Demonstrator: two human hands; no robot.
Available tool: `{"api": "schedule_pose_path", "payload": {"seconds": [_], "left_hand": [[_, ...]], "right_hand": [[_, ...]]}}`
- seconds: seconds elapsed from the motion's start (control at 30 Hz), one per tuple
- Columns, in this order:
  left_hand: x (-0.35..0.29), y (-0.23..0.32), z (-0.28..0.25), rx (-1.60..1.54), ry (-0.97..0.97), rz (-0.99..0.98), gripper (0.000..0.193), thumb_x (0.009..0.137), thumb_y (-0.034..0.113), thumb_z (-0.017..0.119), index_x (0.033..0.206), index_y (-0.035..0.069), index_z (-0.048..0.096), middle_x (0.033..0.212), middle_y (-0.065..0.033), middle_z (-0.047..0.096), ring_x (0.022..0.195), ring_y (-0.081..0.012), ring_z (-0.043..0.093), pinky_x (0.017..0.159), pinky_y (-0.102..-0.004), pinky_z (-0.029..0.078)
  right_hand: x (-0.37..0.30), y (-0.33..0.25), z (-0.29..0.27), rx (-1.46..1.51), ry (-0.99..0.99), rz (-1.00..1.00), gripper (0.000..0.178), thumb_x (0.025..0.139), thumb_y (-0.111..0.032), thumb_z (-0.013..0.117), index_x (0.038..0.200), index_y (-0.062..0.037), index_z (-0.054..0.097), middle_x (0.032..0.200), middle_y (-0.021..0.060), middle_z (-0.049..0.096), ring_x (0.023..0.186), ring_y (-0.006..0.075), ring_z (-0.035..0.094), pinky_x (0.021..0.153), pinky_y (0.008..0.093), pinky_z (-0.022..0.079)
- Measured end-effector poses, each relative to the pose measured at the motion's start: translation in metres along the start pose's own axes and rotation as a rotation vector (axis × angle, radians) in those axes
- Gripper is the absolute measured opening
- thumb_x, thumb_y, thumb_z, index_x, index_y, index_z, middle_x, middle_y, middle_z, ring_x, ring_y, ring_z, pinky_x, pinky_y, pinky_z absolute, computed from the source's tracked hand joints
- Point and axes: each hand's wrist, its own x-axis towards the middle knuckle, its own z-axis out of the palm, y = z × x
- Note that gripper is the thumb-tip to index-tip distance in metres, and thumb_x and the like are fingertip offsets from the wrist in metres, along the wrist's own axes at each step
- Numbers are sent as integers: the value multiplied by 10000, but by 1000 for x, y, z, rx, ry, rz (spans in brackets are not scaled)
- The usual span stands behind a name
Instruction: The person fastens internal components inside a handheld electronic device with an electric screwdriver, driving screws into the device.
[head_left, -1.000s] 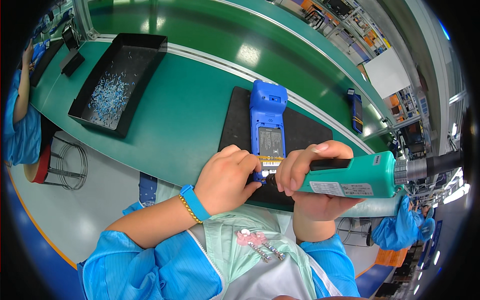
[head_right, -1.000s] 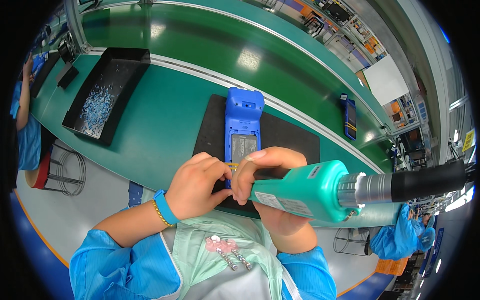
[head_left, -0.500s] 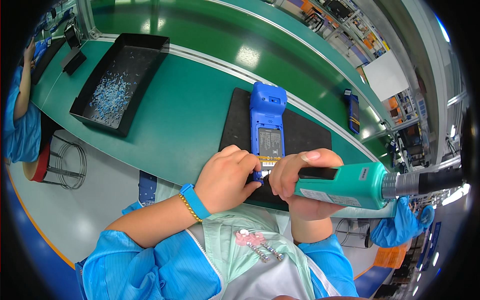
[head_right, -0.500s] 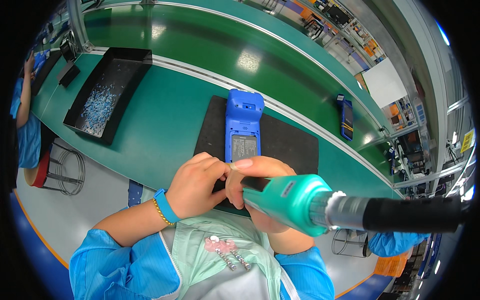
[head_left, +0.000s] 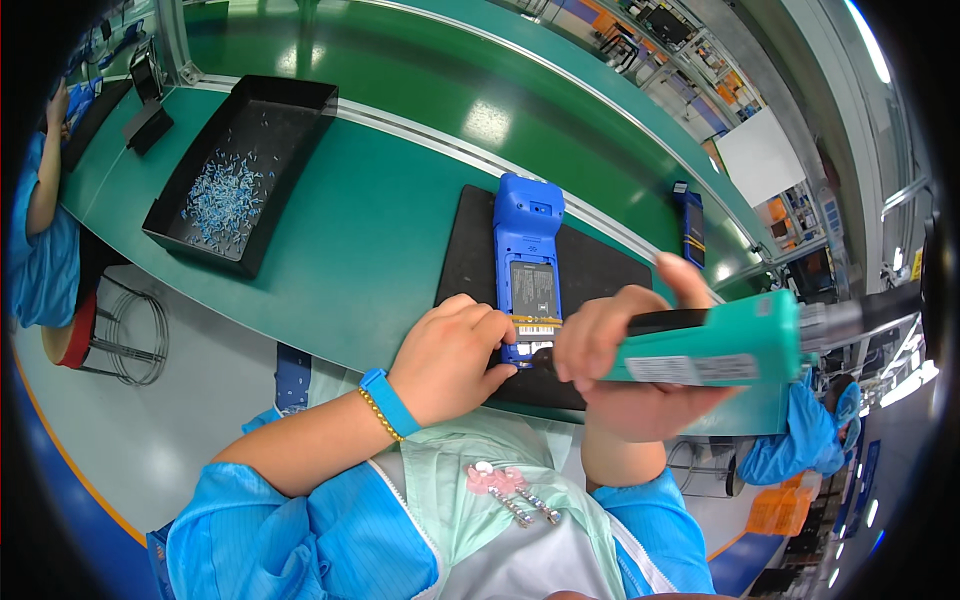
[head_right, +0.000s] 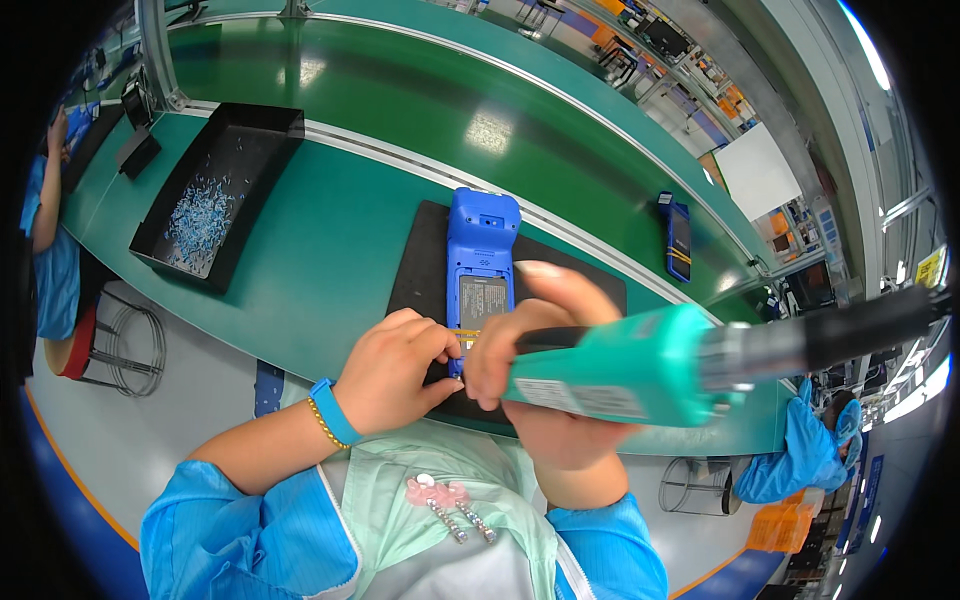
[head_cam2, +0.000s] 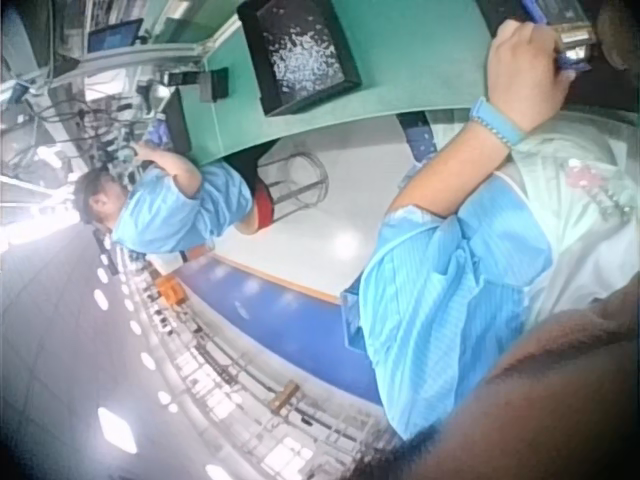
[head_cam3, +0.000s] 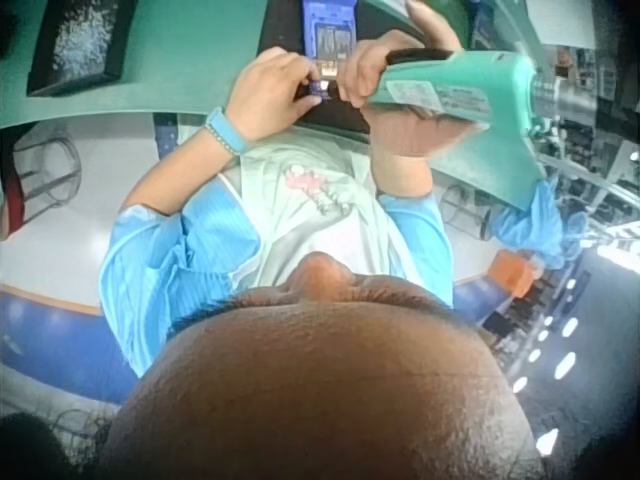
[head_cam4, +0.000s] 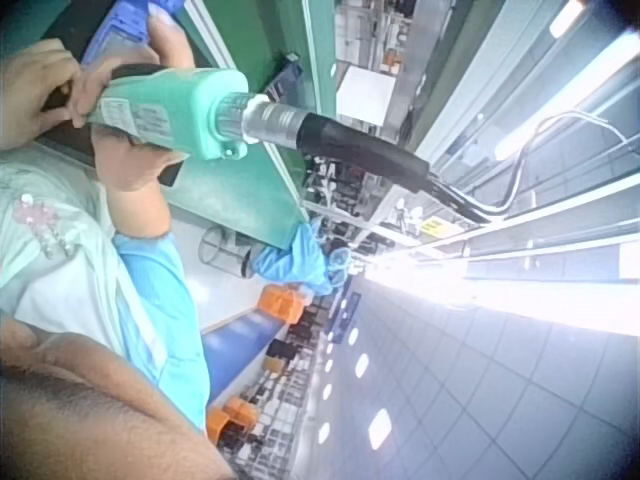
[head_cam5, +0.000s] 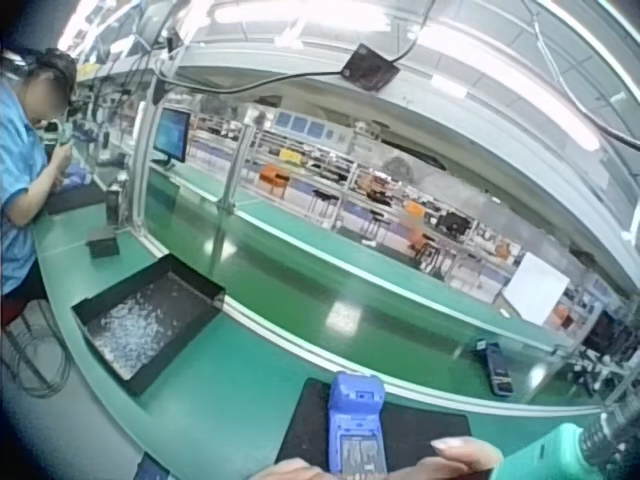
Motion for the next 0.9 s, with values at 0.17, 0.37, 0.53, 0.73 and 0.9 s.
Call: {"api": "schedule_pose_path", "payload": {"seconds": [0.17, 0.37, 0.53, 0.73, 0.9], "left_hand": [[0, 0, 1, -2, 19, 17, 328, 680, 122, 848, 909, 88, 616, 834, -49, 643, 838, -261, 609, 751, -381, 501], [2, 3, -2, -14, 46, 48, 334, 712, 151, 850, 977, 93, 656, 861, -48, 660, 849, -263, 609, 751, -377, 506], [-1, -5, -7, -181, 69, 120, 221, 776, 142, 821, 966, 84, 724, 910, -48, 704, 875, -260, 620, 776, -373, 515], [-9, 0, -7, -149, 116, 111, 81, 820, 106, 780, 874, 65, 736, 870, -69, 711, 842, -251, 621, 772, -373, 514], [-13, 18, -61, 58, 253, 154, 108, 830, 38, 731, 936, 58, 732, 935, -87, 728, 886, -274, 654, 798, -368, 521]], "right_hand": [[5, -12, -4, -20, -18, -17, 957, 938, -784, 323, 1516, -22, 307, 711, 136, 543, 506, 222, 492, 455, 384, 445], [5, -14, -4, 15, -8, -75, 940, 945, -778, 315, 1511, -28, 317, 718, 130, 536, 516, 215, 490, 449, 371, 439], [8, -12, 4, 33, 28, -92, 915, 954, -771, 294, 1480, -24, 355, 699, 117, 530, 499, 207, 477, 440, 363, 430], [13, -23, 4, 56, 54, -138, 912, 946, -770, 337, 1457, -15, 381, 685, 111, 525, 501, 217, 496, 432, 363, 431], [25, -67, -13, 54, 183, -269, 948, 930, -780, 320, 1425, 23, 409, 659, 117, 529, 511, 223, 517, 419, 356, 436]]}}
